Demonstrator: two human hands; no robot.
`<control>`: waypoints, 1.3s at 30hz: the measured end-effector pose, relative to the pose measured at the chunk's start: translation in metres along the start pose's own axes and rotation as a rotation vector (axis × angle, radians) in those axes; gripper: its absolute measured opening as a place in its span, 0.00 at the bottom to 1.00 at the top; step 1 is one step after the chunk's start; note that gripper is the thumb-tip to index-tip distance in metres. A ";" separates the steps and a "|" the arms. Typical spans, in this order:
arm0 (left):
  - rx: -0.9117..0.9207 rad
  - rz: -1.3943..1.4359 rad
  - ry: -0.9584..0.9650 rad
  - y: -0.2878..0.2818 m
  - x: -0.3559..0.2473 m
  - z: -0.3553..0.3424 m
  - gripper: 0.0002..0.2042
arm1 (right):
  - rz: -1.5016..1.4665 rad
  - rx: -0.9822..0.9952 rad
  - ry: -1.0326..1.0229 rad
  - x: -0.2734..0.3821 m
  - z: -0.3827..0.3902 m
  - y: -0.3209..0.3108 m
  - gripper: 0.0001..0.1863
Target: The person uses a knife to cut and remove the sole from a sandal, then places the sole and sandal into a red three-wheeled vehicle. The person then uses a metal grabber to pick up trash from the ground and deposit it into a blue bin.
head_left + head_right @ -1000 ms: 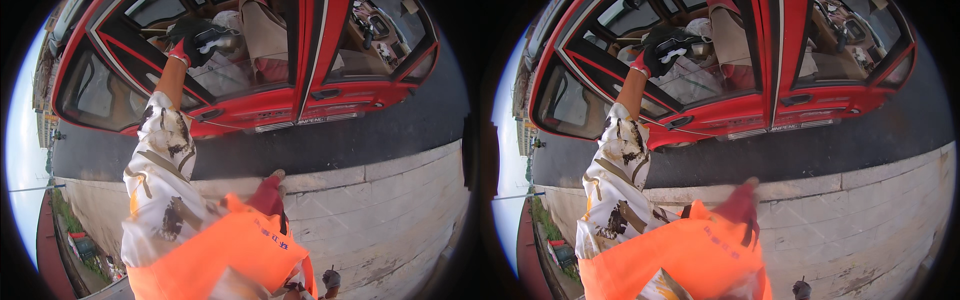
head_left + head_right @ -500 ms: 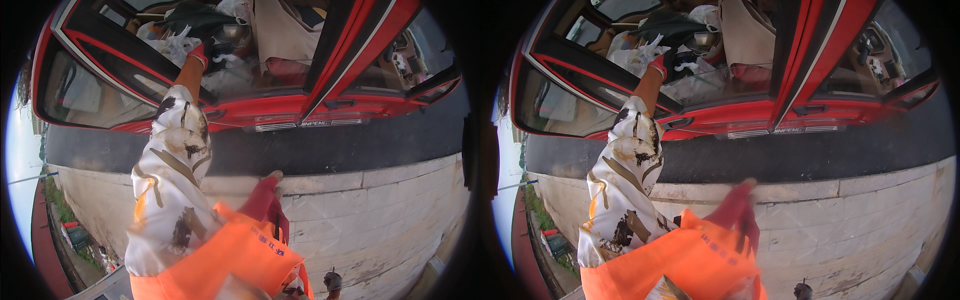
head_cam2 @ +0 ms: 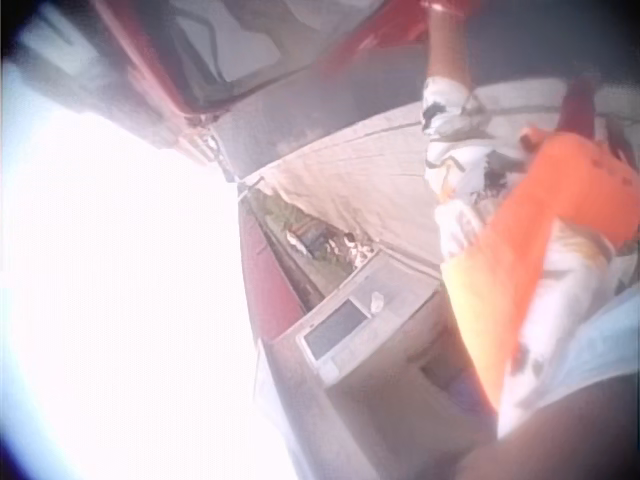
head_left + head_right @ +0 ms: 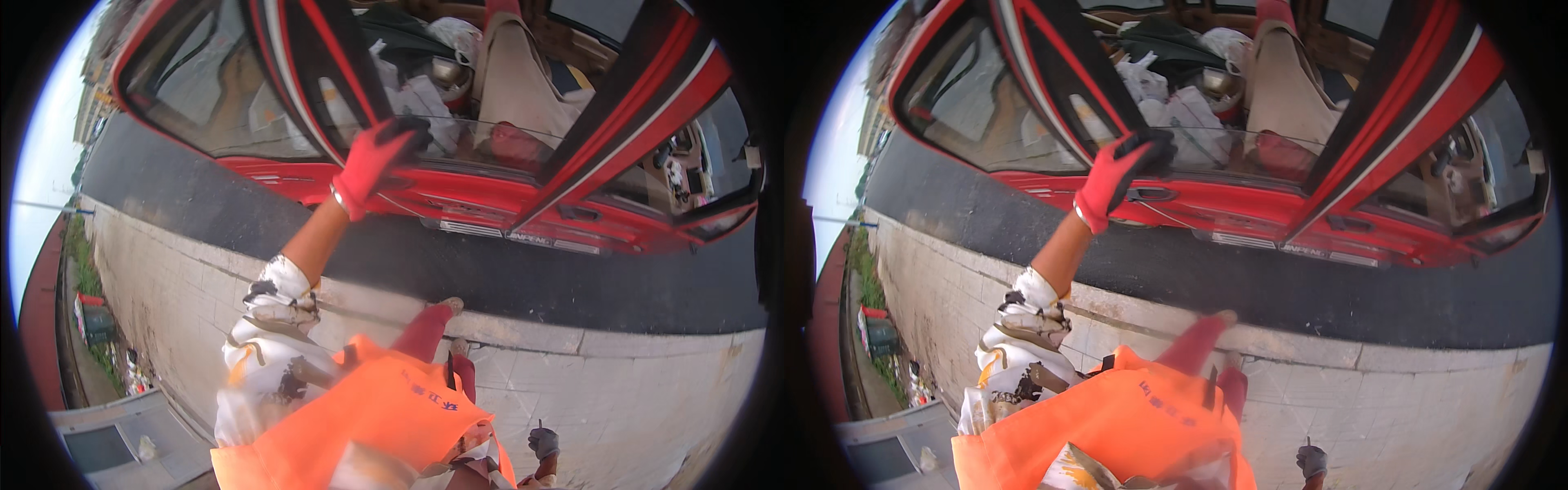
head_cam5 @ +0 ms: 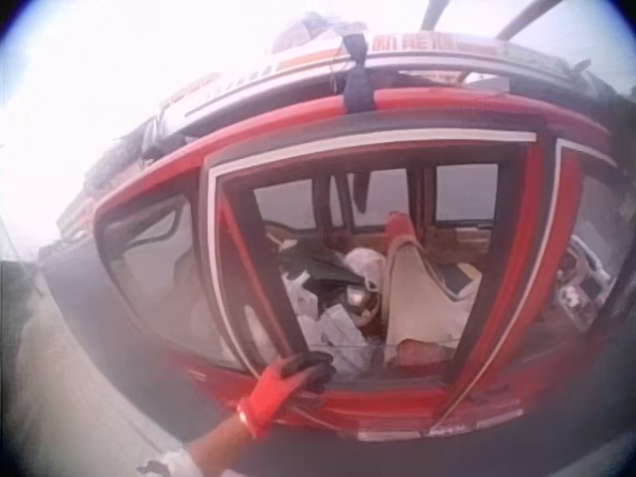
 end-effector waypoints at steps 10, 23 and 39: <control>-0.595 -1.018 -0.781 -0.199 0.330 0.415 0.24 | 0.586 0.269 -0.106 0.094 -0.235 0.078 0.04; -1.601 1.247 -0.463 -0.007 0.696 0.993 0.29 | 1.737 0.882 -0.741 0.199 -0.087 0.508 0.19; -2.119 2.036 -0.177 0.147 0.739 1.094 0.19 | 1.850 1.528 -0.801 -0.150 0.251 0.964 0.07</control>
Point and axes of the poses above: each hand's wrist, its own z-axis away from the middle knuckle, its own y-axis out of the palm, x = y × z, the point moved 9 cm from there along -z, towards the middle knuckle, and after that the axes turned 14 degrees about -y, right-handed, at the moved point
